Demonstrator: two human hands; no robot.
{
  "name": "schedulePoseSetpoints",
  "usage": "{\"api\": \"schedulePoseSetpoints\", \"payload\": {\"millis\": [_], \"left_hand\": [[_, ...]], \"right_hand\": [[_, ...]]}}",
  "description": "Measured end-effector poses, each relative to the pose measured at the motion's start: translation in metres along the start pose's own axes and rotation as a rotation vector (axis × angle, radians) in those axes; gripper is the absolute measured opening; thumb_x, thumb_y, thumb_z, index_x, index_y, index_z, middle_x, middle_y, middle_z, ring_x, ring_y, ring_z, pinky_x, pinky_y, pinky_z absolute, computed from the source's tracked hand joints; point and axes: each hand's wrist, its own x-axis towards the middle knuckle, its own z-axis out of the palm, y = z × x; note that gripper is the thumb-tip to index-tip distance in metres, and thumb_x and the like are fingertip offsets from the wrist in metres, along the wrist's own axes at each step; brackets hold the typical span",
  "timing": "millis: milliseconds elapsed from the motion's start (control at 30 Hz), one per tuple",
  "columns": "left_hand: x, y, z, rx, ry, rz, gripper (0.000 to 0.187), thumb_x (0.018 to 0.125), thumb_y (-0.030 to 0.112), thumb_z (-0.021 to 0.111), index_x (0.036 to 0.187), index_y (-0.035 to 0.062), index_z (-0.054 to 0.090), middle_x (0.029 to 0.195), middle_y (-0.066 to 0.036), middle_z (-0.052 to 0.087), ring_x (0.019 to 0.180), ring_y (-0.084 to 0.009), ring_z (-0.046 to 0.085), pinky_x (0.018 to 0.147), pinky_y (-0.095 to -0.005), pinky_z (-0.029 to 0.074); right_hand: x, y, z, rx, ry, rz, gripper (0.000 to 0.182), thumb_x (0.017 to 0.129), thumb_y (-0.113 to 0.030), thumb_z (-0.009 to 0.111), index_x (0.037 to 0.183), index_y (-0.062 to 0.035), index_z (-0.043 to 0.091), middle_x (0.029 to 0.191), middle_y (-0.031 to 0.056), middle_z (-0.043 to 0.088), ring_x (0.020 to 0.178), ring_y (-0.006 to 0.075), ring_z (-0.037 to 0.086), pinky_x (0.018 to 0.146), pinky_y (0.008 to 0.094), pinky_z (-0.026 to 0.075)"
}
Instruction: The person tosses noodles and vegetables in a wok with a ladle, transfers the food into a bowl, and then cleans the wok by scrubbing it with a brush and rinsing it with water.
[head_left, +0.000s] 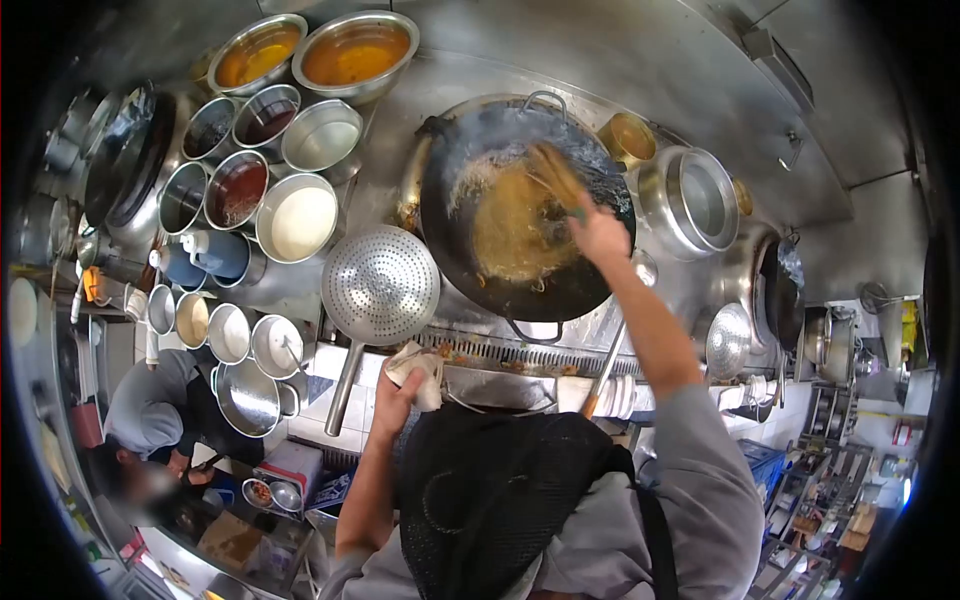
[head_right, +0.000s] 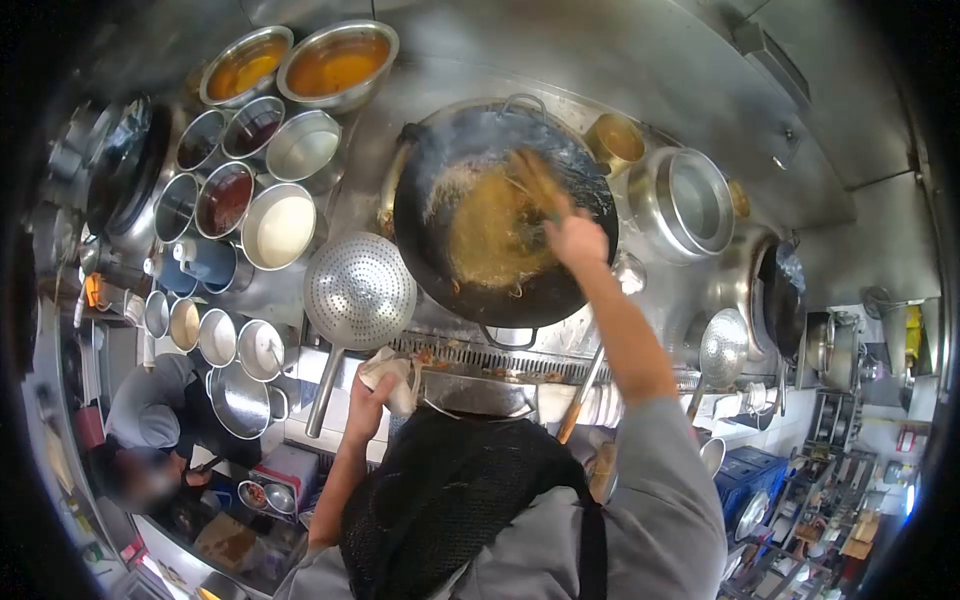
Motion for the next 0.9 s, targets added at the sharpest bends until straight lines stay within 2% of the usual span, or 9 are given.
{"api": "schedulePoseSetpoints", "payload": {"millis": [67,133,233,333,467,667,767,833,900], "left_hand": [[0.0,-0.005,0.003,-0.013,-0.05,0.045,0.043,0.098,0.016,0.061,0.134,0.0002,0.044,0.12,-0.013,0.062,0.102,-0.02,0.064,0.089,-0.0345,0.054],[-0.002,-0.005,0.016,-0.328,-0.016,-0.098,0.045,0.1,0.016,0.06,0.137,0.0042,0.038,0.122,-0.016,0.06,0.1,-0.024,0.066,0.083,-0.0376,0.058],[0.0,0.003,0.032,-0.323,-0.057,-0.173,0.046,0.101,0.016,0.058,0.139,0.0073,0.034,0.123,-0.017,0.058,0.098,-0.027,0.067,0.077,-0.039,0.06],[0.009,-0.018,0.037,-0.256,-0.084,-0.142,0.045,0.101,0.015,0.058,0.138,0.0067,0.035,0.124,-0.017,0.057,0.098,-0.0274,0.067,0.077,-0.0384,0.059],[0.016,-0.022,0.042,-0.244,-0.089,-0.131,0.045,0.101,0.013,0.055,0.14,0.0068,0.034,0.127,-0.017,0.057,0.099,-0.0272,0.066,0.08,-0.0392,0.059],[0.007,-0.019,0.043,-0.319,-0.007,-0.127,0.052,0.105,0.014,0.048,0.151,0.0079,0.025,0.129,-0.016,0.057,0.104,-0.0264,0.064,0.088,-0.0401,0.056],[-0.001,-0.015,0.044,-0.311,-0.028,-0.195,0.056,0.107,0.022,0.045,0.156,0.0107,0.02,0.133,-0.016,0.056,0.102,-0.0271,0.065,0.081,-0.0394,0.058],[-0.007,-0.006,0.053,-0.288,-0.003,-0.249,0.058,0.108,0.03,0.043,0.158,0.0155,0.018,0.136,-0.015,0.055,0.099,-0.0273,0.066,0.072,-0.038,0.059],[-0.01,-0.003,0.058,-0.297,-0.009,-0.25,0.058,0.107,0.033,0.043,0.158,0.0176,0.018,0.136,-0.015,0.055,0.099,-0.0275,0.066,0.068,-0.0374,0.058]], "right_hand": [[0.007,-0.05,0.019,0.23,-0.061,0.006,0.064,0.093,-0.045,0.058,0.149,-0.0206,0.038,0.109,0.0278,0.067,0.099,0.0444,0.067,0.089,0.0516,0.054],[-0.008,-0.079,0.041,0.36,0.062,-0.035,0.061,0.092,-0.044,0.06,0.146,-0.0213,0.043,0.1,0.0275,0.07,0.099,0.0441,0.067,0.089,0.0502,0.054],[-0.048,-0.082,0.032,0.409,-0.038,-0.102,0.057,0.092,-0.041,0.062,0.143,-0.0207,0.047,0.105,0.0286,0.068,0.1,0.046,0.066,0.088,0.051,0.054],[-0.091,-0.047,0.007,0.309,-0.139,-0.237,0.056,0.092,-0.04,0.062,0.143,-0.0207,0.046,0.107,0.0284,0.067,0.1,0.0449,0.066,0.087,0.0513,0.054],[-0.127,0.019,-0.021,-0.115,-0.291,-0.111,0.057,0.094,-0.036,0.061,0.146,-0.0227,0.041,0.118,0.0243,0.061,0.099,0.0426,0.068,0.085,0.0493,0.056],[-0.063,0.075,-0.039,-0.18,-0.048,0.104,0.065,0.098,-0.035,0.056,0.153,-0.0189,0.027,0.122,0.0253,0.057,0.098,0.0423,0.068,0.083,0.0489,0.057],[-0.012,0.044,-0.004,-0.016,0.085,0.089,0.065,0.098,-0.037,0.056,0.154,-0.0203,0.027,0.123,0.0249,0.057,0.099,0.0426,0.068,0.083,0.05,0.057],[0.008,-0.001,0.008,0.082,-0.05,0.096,0.068,0.096,-0.043,0.057,0.153,-0.0216,0.028,0.13,0.0265,0.056,0.102,0.0431,0.068,0.088,0.0491,0.056],[0.002,-0.045,0.013,0.291,-0.108,0.034,0.064,0.094,-0.045,0.057,0.15,-0.0202,0.038,0.121,0.0285,0.064,0.105,0.0452,0.066,0.092,0.0514,0.054]]}}
